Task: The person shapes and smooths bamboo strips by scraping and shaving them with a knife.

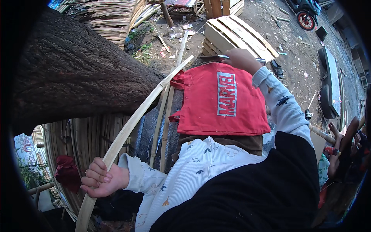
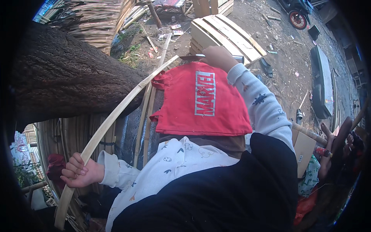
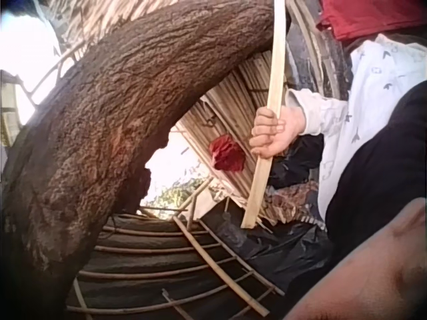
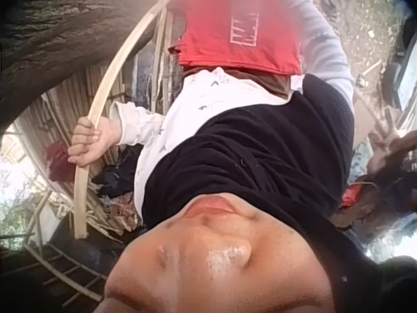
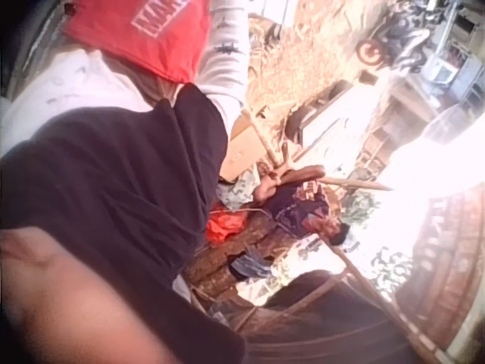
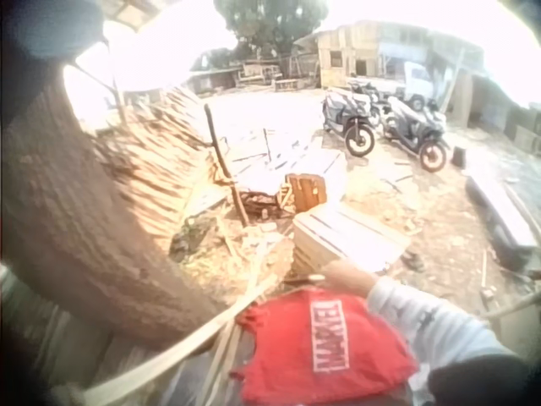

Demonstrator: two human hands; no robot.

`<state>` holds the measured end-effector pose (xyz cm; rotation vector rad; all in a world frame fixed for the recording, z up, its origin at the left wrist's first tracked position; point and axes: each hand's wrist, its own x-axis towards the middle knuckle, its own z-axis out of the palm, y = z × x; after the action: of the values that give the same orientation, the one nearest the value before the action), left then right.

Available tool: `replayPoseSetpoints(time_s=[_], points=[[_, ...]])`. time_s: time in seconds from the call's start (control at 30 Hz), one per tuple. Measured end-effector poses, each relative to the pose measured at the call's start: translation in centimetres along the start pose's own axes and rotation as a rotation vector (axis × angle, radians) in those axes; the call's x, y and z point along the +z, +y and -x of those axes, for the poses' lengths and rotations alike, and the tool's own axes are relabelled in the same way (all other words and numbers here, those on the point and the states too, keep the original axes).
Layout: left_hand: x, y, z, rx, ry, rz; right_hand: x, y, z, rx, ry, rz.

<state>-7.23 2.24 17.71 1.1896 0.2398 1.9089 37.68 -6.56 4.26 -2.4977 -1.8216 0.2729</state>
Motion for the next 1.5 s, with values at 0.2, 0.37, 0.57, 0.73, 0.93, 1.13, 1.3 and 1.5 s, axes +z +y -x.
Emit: replayPoseSetpoints(time_s=[0.2,0.37,0.57,0.73,0.93,1.13,1.3,1.5], points=[[-0.9,0.3,0.1,-0.021,-0.058,0.066,1.4,-5.1,4.3,-0.415,-0.208,-0.031],[-0.7,0.6,0.2,-0.046,-0.067,0.075,2.5,1.7,2.8,0.119,0.143,-0.063],[-2.9,0.8,-0.2,-0.029,0.038,-0.006,3.8,1.9,11.0,-0.151,0.094,-0.136],[-2.0,0.0,-0.3,-0.063,0.006,-0.013,5.0,1.3,15.6,-0.597,-0.011,0.07],[-1.0,0.1,0.0,-0.034,0.047,-0.049,5.9,8.0,12.6,-0.11,0.252,0.117],[-1.9,1.2,0.0,-0.071,-0.022,-0.034,5.3,3.6,13.2,-0.294,0.15,-0.152],[-1.8,1.3,-0.5,-0.074,-0.083,0.002,7.0,6.2,12.7,-0.34,0.172,0.092],[-2.2,1.7,-0.1,-0.09,-0.04,-0.023,6.5,5.5,13.6,-0.032,0.318,-0.012]])
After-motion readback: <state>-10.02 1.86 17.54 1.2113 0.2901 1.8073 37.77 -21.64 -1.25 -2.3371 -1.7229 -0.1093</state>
